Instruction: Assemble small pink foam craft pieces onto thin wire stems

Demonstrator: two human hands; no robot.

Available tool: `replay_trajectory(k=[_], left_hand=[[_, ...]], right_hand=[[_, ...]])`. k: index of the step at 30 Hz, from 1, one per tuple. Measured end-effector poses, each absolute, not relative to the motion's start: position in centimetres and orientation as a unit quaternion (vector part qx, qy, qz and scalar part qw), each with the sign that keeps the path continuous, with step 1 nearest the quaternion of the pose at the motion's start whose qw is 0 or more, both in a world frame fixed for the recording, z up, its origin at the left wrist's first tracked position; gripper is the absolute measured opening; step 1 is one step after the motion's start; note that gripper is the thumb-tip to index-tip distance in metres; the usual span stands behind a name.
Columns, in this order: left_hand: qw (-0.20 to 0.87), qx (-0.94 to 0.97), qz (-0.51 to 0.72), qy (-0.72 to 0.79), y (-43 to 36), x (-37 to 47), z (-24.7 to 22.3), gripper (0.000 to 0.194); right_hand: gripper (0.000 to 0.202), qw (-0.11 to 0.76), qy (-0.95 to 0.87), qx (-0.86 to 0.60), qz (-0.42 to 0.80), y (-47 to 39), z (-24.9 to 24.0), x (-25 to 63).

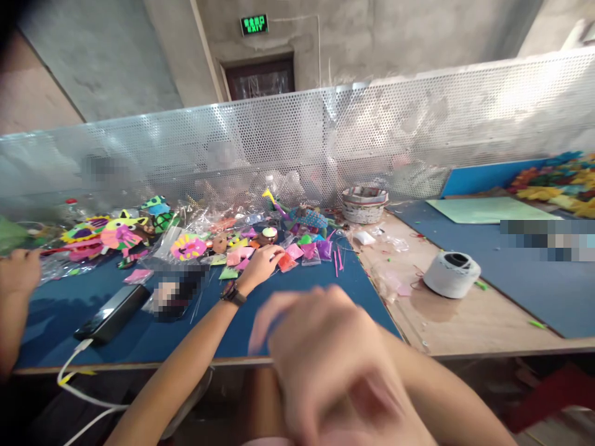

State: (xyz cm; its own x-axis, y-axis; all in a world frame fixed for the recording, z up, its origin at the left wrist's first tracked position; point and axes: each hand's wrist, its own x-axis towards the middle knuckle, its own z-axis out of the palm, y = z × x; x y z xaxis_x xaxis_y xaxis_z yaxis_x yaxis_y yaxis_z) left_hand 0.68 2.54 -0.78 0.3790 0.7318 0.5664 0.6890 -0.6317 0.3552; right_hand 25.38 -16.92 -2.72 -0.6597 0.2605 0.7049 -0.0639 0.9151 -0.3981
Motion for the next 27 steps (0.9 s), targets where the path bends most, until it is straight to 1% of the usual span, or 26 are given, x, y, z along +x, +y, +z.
replay_trajectory(k=[2,3,5,6,8,11,13,17,21,24,27], left_hand=[[0.054,0.830,0.366,0.418,2.5,0.8,-0.8,0.017],[0.061,0.827,0.372,0.417,2.5,0.8,-0.8,0.016],[0.070,0.816,0.385,0.426,2.6,0.9,-0.9,0.016],[0.074,0.809,0.392,0.431,2.7,0.8,-0.9,0.015],[0.088,0.802,0.400,0.434,2.8,0.8,-1.0,0.015],[0.098,0.804,0.404,0.425,2.8,0.9,-0.9,0.015],[0.104,0.804,0.411,0.417,2.7,1.0,-0.8,0.015],[0.162,0.774,0.445,0.420,2.7,0.9,-0.9,0.016],[0.252,0.732,0.479,0.414,3.4,0.7,-1.5,0.024],[0.319,0.703,0.496,0.398,3.8,0.7,-1.8,0.029],[0.390,0.675,0.483,0.399,3.7,0.8,-1.7,0.034]], right_hand=[[0.028,0.408,-0.888,-0.104,0.184,-9.0,2.9,23.5],[0.027,0.406,-0.889,-0.128,0.170,-5.4,4.9,22.8],[0.026,0.400,-0.891,-0.166,0.134,0.2,6.5,21.9],[0.024,0.392,-0.893,-0.183,0.121,2.1,6.1,21.7],[0.022,0.402,-0.878,-0.232,0.118,4.3,3.8,21.9],[0.030,0.411,-0.861,-0.256,0.155,5.2,-0.4,22.2],[0.033,0.418,-0.844,-0.273,0.195,5.4,-2.0,22.0],[0.036,0.417,-0.799,-0.292,0.321,5.7,-2.5,21.4],[0.041,0.420,-0.778,-0.259,0.389,5.8,-2.8,21.1],[0.045,0.439,-0.772,-0.270,0.372,5.7,-3.4,20.9],[0.038,0.456,-0.773,-0.285,0.336,5.7,-3.7,20.6]])
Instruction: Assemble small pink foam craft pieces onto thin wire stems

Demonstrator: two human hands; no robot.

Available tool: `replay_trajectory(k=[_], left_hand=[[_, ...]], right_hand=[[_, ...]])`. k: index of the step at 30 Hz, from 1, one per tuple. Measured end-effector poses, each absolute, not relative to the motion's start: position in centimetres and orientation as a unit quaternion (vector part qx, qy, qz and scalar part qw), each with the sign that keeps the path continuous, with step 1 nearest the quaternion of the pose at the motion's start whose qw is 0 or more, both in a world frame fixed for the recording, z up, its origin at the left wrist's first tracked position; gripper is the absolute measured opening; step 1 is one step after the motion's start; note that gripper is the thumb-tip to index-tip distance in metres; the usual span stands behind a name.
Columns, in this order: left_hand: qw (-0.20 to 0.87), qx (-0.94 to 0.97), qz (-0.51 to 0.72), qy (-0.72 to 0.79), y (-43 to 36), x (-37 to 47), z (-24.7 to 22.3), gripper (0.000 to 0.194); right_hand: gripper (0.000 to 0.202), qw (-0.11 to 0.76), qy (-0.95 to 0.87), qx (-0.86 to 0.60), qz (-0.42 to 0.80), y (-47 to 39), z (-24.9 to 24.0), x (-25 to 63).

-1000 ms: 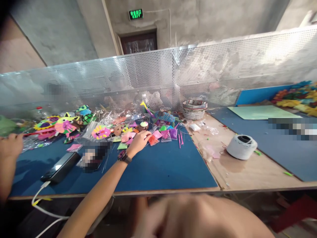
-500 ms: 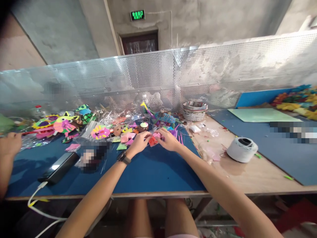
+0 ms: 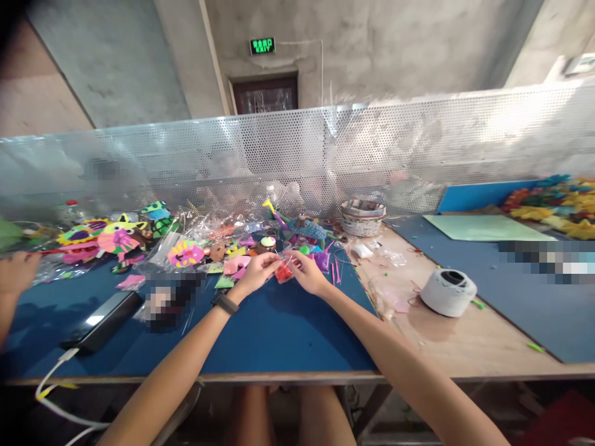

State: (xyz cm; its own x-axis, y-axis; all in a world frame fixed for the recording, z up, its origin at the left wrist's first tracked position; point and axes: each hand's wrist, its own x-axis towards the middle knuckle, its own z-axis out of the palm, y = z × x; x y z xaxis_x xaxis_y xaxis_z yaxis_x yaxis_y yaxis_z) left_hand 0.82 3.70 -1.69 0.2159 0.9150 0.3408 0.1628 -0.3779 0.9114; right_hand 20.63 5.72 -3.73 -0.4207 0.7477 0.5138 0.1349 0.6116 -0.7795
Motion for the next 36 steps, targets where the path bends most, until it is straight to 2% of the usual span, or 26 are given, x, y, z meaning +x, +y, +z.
replay_trajectory(k=[4,9,15,19,22,24,27,30,36], left_hand=[[0.459,0.643,0.475,0.388,3.3,1.0,-1.2,0.038],[0.500,0.611,0.486,0.374,3.2,1.0,-1.0,0.039],[0.501,0.627,0.465,0.374,3.0,1.0,-0.7,0.037],[0.478,0.654,0.450,0.376,3.1,0.9,-0.9,0.035],[0.419,0.687,0.452,0.384,3.3,0.7,-1.3,0.030],[0.344,0.718,0.450,0.405,3.3,0.5,-1.4,0.024],[0.205,0.761,0.430,0.440,3.0,0.2,-1.2,0.014],[0.102,0.798,0.399,0.441,2.8,0.0,-0.7,0.012],[0.010,0.841,0.364,0.399,2.5,-0.3,-0.2,0.016]], right_hand=[[0.026,0.448,-0.795,-0.286,0.290,5.8,-3.6,20.5],[0.025,0.461,-0.794,-0.297,0.262,5.6,-3.3,20.4],[0.034,0.456,-0.797,-0.296,0.261,5.3,-3.1,20.4],[0.028,0.460,-0.800,-0.296,0.246,5.5,-3.2,20.5],[0.023,0.454,-0.802,-0.305,0.238,5.7,-3.2,20.7],[0.022,0.445,-0.809,-0.306,0.232,5.7,-3.2,20.8],[0.030,0.434,-0.813,-0.298,0.247,5.8,-3.2,20.8],[0.040,0.424,-0.800,-0.295,0.307,5.9,-3.3,20.8],[0.026,0.408,-0.816,-0.287,0.294,5.6,-3.2,20.4]])
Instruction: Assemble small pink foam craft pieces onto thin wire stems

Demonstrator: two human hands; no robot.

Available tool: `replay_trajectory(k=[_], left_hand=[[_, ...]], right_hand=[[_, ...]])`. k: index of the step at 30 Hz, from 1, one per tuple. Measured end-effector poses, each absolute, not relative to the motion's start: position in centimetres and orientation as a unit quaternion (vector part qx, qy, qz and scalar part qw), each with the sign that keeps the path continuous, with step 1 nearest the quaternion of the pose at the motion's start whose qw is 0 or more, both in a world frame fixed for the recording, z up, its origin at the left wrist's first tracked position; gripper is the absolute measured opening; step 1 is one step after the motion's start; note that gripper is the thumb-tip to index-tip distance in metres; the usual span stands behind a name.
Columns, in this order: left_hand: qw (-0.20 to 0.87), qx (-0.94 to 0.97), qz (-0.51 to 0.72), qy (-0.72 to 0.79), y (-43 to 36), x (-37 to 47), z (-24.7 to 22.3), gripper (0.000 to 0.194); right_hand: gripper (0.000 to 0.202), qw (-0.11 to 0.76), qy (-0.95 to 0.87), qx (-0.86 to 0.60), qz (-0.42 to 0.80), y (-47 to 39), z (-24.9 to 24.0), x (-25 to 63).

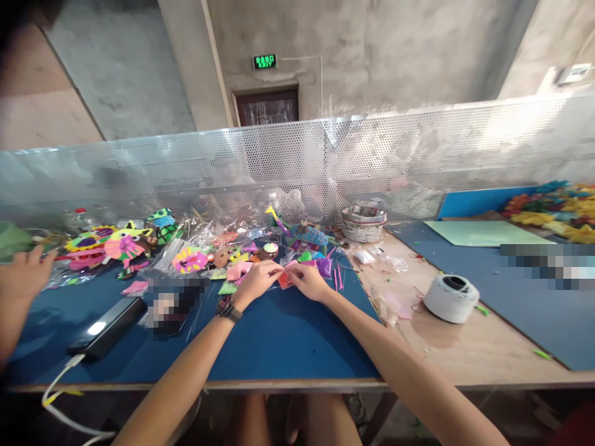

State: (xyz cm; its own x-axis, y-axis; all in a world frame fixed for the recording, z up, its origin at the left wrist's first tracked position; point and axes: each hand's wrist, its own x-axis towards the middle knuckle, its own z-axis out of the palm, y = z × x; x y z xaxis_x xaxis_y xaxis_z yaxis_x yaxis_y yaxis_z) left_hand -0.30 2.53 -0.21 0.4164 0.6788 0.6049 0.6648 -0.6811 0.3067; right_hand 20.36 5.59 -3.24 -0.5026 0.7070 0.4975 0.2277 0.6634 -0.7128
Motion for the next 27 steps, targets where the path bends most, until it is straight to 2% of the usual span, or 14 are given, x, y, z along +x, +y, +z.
replay_trajectory(k=[6,14,22,27], left_hand=[[-0.032,0.836,0.378,0.396,2.6,-0.3,-0.4,0.018],[-0.052,0.838,0.388,0.380,3.1,-0.2,-0.8,0.021],[-0.048,0.846,0.389,0.363,3.6,-0.2,-1.4,0.019],[-0.055,0.839,0.396,0.370,3.8,-0.3,-1.7,0.018]], right_hand=[[0.024,0.386,-0.821,-0.281,0.314,5.5,-3.3,20.3],[0.036,0.388,-0.818,-0.310,0.289,5.4,-3.3,20.1],[0.033,0.374,-0.827,-0.319,0.274,6.0,-3.7,20.0],[0.031,0.371,-0.816,-0.308,0.319,6.2,-3.9,19.9]])
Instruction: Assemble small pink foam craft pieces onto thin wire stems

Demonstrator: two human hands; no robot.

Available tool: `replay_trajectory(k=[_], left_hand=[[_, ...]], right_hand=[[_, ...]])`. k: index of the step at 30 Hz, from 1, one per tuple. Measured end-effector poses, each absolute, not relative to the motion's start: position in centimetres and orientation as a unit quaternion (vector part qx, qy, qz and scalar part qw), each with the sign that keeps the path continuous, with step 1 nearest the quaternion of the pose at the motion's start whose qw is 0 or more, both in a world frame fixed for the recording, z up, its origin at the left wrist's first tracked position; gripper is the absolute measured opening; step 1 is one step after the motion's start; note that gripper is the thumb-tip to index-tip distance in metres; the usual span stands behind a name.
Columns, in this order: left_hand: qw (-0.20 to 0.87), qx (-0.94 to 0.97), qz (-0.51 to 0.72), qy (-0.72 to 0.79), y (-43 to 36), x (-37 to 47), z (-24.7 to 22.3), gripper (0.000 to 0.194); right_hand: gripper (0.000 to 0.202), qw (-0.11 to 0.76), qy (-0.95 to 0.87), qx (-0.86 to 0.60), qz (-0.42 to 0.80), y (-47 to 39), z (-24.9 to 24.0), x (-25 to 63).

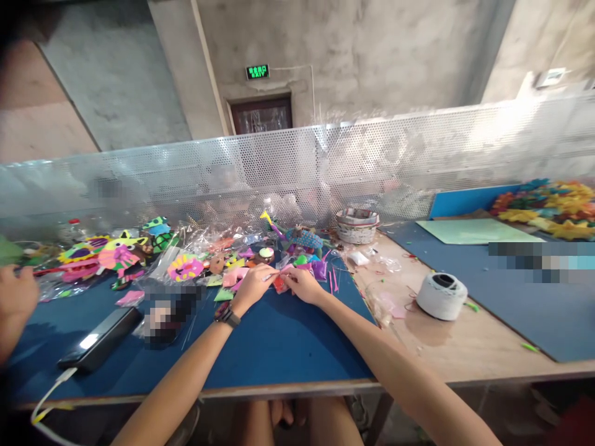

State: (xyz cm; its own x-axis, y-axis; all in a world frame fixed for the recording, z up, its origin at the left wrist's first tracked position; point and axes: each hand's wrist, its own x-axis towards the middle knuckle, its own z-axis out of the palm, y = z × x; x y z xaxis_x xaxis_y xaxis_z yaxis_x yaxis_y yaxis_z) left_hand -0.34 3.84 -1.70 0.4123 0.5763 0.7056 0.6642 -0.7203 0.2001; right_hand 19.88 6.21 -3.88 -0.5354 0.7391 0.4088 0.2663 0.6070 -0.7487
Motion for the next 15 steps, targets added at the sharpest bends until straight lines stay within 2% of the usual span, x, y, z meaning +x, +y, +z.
replay_trajectory(k=[15], left_hand=[[0.037,-0.824,-0.377,-0.422,4.03,-0.25,-2.47,0.020]], right_hand=[[0.035,0.367,-0.807,-0.301,0.351,6.27,-4.12,19.69]])
